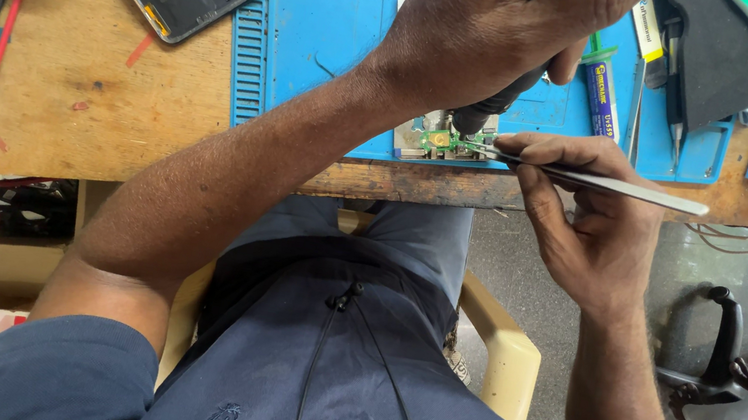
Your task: The person uses a hot air gun and tweezers to rework components on a phone motherboard held in a fixture on a blue mat, then picks up a soldering iron and solders the board. They reposition the board and continue soldering with the iron by hand.
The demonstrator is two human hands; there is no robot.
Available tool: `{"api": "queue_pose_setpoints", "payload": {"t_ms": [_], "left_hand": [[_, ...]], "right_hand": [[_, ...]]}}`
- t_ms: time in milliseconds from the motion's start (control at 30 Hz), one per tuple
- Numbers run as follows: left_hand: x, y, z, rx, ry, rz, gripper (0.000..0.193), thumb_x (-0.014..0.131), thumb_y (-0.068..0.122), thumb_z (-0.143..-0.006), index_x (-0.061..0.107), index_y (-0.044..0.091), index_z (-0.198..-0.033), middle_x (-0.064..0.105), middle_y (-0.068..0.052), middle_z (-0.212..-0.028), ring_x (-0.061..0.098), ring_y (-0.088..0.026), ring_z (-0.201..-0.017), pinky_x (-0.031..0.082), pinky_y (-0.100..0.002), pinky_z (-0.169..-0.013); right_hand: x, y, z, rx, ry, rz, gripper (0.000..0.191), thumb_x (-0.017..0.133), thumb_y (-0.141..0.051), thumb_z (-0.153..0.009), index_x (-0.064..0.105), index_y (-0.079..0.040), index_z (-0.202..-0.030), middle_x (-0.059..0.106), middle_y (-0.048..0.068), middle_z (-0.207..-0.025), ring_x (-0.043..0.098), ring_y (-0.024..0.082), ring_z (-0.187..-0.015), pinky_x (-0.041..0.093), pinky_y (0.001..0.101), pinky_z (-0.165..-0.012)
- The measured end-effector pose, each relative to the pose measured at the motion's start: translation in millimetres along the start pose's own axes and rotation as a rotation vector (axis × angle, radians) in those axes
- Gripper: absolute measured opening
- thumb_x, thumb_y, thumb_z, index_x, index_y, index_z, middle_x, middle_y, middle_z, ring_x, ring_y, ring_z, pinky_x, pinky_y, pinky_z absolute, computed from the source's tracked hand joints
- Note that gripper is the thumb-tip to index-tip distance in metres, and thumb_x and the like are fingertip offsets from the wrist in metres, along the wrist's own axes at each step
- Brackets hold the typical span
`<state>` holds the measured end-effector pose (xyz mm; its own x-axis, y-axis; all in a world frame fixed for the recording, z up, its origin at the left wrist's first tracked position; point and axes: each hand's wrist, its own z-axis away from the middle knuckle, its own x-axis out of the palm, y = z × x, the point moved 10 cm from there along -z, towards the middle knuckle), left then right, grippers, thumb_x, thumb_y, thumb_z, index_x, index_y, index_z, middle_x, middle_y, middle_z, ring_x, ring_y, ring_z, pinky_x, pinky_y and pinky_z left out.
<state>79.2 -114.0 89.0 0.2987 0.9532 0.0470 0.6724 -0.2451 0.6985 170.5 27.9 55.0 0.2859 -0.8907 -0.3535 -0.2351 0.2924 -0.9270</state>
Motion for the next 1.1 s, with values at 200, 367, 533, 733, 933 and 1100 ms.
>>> {"api": "queue_pose_setpoints", "payload": {"t_ms": [200, 367, 533, 733, 933, 1100], "left_hand": [[0.5, -3.2, 0.5, 0.001, -0.003, -0.016, 0.035, 0.053, 0.042, -0.119, 0.071, 0.016, -0.104, 0.069, 0.002, -0.067, 0.075, -0.005, -0.061, 0.058, -0.020, -0.052], [-0.1, -2.3, -0.3, 0.009, -0.003, -0.020, 0.036, 0.051, 0.042, -0.117, 0.071, 0.014, -0.107, 0.069, 0.002, -0.066, 0.074, -0.006, -0.060, 0.058, -0.020, -0.052], [-0.2, -2.8, -0.3, -0.025, -0.001, -0.034, 0.036, 0.055, 0.042, -0.120, 0.072, 0.014, -0.104, 0.070, 0.002, -0.066, 0.074, -0.005, -0.059, 0.056, -0.020, -0.051], [-1.6, -2.1, -0.3, -0.034, 0.003, -0.012, 0.037, 0.057, 0.042, -0.122, 0.072, 0.015, -0.102, 0.069, 0.002, -0.066, 0.073, -0.005, -0.060, 0.055, -0.021, -0.052], [-0.8, -2.4, -0.6, -0.014, 0.004, -0.025, 0.037, 0.055, 0.042, -0.121, 0.072, 0.014, -0.103, 0.068, 0.002, -0.065, 0.072, -0.005, -0.058, 0.054, -0.021, -0.050], [0.0, -1.0, 0.2, 0.014, 0.002, -0.022, 0.035, 0.053, 0.041, -0.120, 0.071, 0.014, -0.106, 0.068, 0.002, -0.066, 0.073, -0.006, -0.060, 0.055, -0.021, -0.051]], "right_hand": [[-3.1, 9.3, -1.9, 0.060, 0.010, -0.080, 0.015, 0.061, 0.009, -0.109, 0.057, 0.003, -0.122, 0.071, 0.019, -0.125, 0.070, 0.019, -0.117, 0.060, 0.0313, -0.104], [-3.6, 7.9, -4.1, 0.043, 0.010, -0.066, 0.015, 0.061, 0.008, -0.109, 0.056, 0.003, -0.123, 0.071, 0.019, -0.126, 0.070, 0.020, -0.120, 0.061, 0.0333, -0.107], [-5.4, 11.4, -7.8, 0.031, -0.006, -0.203, 0.019, 0.060, 0.006, -0.111, 0.050, 0.000, -0.126, 0.069, 0.016, -0.123, 0.071, 0.019, -0.119, 0.063, 0.0327, -0.107], [-19.3, 37.5, -18.2, 0.164, 0.051, -0.273, 0.022, 0.064, 0.007, -0.110, 0.052, 0.001, -0.127, 0.069, 0.019, -0.116, 0.073, 0.022, -0.110, 0.065, 0.0359, -0.098], [-20.4, 56.6, -24.3, 0.244, 0.058, -0.472, 0.026, 0.066, 0.006, -0.105, 0.051, 0.000, -0.125, 0.070, 0.021, -0.118, 0.074, 0.026, -0.112, 0.066, 0.0395, -0.099], [-23.0, 51.5, -26.6, 0.199, -0.001, -0.402, 0.030, 0.067, 0.004, -0.107, 0.048, 0.000, -0.130, 0.069, 0.021, -0.121, 0.074, 0.025, -0.111, 0.067, 0.0401, -0.101]]}}
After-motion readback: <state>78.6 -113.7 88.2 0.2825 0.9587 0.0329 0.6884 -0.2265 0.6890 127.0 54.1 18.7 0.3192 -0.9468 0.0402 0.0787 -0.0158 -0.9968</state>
